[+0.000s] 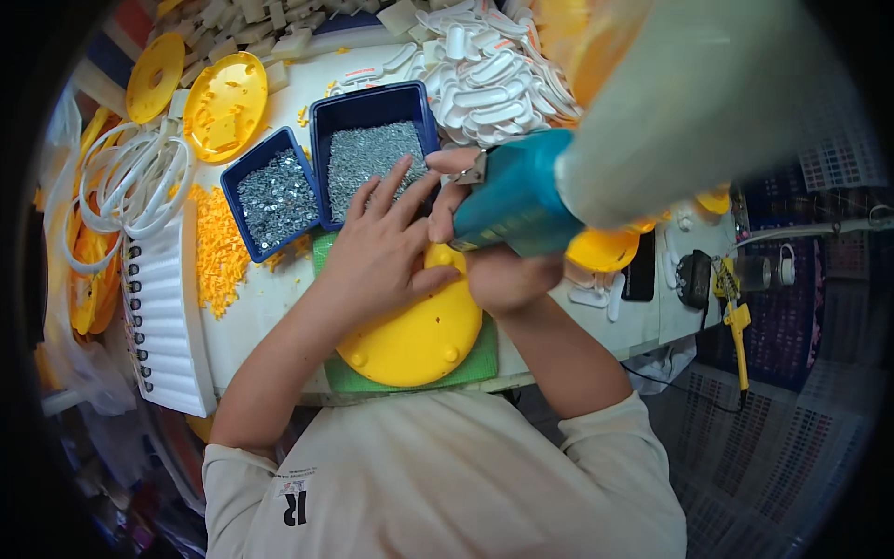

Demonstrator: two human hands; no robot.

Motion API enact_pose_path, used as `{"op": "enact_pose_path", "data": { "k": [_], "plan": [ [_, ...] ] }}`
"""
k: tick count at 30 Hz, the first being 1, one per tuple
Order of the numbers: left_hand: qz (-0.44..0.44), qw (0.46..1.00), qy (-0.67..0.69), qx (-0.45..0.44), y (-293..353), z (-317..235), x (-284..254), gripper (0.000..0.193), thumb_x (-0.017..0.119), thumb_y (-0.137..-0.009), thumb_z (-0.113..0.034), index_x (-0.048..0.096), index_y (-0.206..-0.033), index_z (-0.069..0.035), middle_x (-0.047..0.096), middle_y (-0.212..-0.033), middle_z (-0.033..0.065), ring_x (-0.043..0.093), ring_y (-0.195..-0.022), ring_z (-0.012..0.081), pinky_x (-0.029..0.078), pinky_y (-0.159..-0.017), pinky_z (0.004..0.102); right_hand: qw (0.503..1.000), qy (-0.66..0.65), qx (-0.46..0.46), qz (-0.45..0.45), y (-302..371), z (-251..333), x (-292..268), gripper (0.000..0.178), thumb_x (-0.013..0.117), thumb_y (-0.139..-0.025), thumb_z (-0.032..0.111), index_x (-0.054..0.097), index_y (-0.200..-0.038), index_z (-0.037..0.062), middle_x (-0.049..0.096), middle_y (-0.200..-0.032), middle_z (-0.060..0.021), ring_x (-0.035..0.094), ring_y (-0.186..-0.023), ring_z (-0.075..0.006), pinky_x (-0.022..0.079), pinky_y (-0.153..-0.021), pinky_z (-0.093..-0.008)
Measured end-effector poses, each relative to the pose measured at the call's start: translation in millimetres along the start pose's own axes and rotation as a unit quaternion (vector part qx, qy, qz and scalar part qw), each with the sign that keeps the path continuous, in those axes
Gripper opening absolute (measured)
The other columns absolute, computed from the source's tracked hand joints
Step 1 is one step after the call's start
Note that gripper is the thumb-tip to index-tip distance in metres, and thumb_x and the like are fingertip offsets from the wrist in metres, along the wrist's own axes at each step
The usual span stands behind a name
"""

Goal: Assemble yellow plastic toy housings by inserting internal components and driving screws with an electric screwdriver.

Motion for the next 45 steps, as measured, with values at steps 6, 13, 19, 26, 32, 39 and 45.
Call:
{"op": "enact_pose_path", "data": {
  "k": [6,13,19,26,32,39,45],
  "plan": [
    [0.121,0.974,0.124,0.146,3.1,-34.3,11.9,0.032,0.07,-0.088,-0.032,0.071,-0.107,-0.007,0.066,-0.129,0.0115,0.054,-0.135,0.0312,0.034,-0.118,0.0552,1.0,0.004,0.019,-0.023,60.1,37.0,-2.7,0.101,0.047,-0.085,0.084,0.057,-0.135,-0.0039,0.064,-0.083,-0.0129,0.059,-0.074,-0.0228,0.047,-0.079,-0.0392],
    [0.099,0.979,0.089,0.153,1.0,-46.3,19.0,0.044,0.073,-0.08,-0.045,0.072,-0.105,-0.008,0.065,-0.112,0.0123,0.059,-0.118,0.0311,0.038,-0.114,0.0495,0.996,-0.024,0.018,-0.081,84.7,18.1,-12.8,0.093,0.044,-0.087,0.081,0.058,-0.12,-0.0047,0.064,-0.087,-0.0155,0.062,-0.077,-0.0244,0.05,-0.079,-0.0427],
    [0.109,0.979,0.101,0.141,4.0,-48.6,21.9,0.039,0.074,-0.079,-0.044,0.072,-0.096,-0.008,0.064,-0.117,0.0128,0.057,-0.122,0.033,0.036,-0.115,0.0498,0.993,0.069,0.027,-0.09,88.4,12.0,-14.5,0.094,0.04,-0.086,0.083,0.059,-0.115,-0.0052,0.062,-0.08,-0.0132,0.061,-0.067,-0.0238,0.051,-0.07,-0.0388],
    [0.044,0.988,0.042,0.14,20.1,-49.9,16.1,0.049,0.075,-0.081,-0.044,0.07,-0.113,-0.007,0.06,-0.138,0.0129,0.055,-0.129,0.0322,0.036,-0.115,0.0505,0.995,0.079,0.012,-0.056,81.2,24.8,-4.8,0.106,0.04,-0.086,0.086,0.058,-0.127,-0.0097,0.063,-0.08,-0.0122,0.061,-0.071,-0.0208,0.05,-0.073,-0.0364],
    [0.066,0.994,0.013,0.081,85.2,-68.0,3.7,0.058,0.072,-0.089,-0.036,0.062,-0.135,-0.004,0.058,-0.146,0.0153,0.051,-0.142,0.0307,0.034,-0.12,0.0506,0.997,0.017,0.08,-0.008,120.1,49.7,42.5,0.074,0.047,-0.099,0.066,0.058,-0.136,0.0022,0.064,-0.083,-0.0123,0.061,-0.079,-0.0241,0.047,-0.084,-0.0406],
    [-0.024,0.993,-0.101,0.058,116.2,-84.7,25.4,0.057,0.06,-0.093,-0.026,0.058,-0.144,0.0,0.053,-0.155,0.018,0.046,-0.149,0.0333,0.033,-0.121,0.0557,0.995,0.027,0.091,0.014,137.7,38.1,60.4,0.065,0.046,-0.105,0.059,0.055,-0.137,0.0037,0.064,-0.09,-0.0138,0.061,-0.086,-0.0252,0.046,-0.09,-0.0421],
    [-0.02,0.994,-0.088,0.062,116.6,-84.6,25.9,0.056,0.056,-0.095,-0.024,0.057,-0.144,0.002,0.051,-0.157,0.0198,0.044,-0.15,0.0346,0.031,-0.122,0.0577,0.994,0.014,0.111,-0.007,145.5,27.4,56.4,0.066,0.048,-0.103,0.061,0.056,-0.134,0.003,0.065,-0.093,-0.0144,0.061,-0.088,-0.0252,0.047,-0.092,-0.0418]
  ]
}}
Point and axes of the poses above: each hand's wrist, its own y-axis away from the middle knuckle, its own x-axis out of the palm, z = x × y, the point moved 6 cm from there along -y, towards the middle knuckle
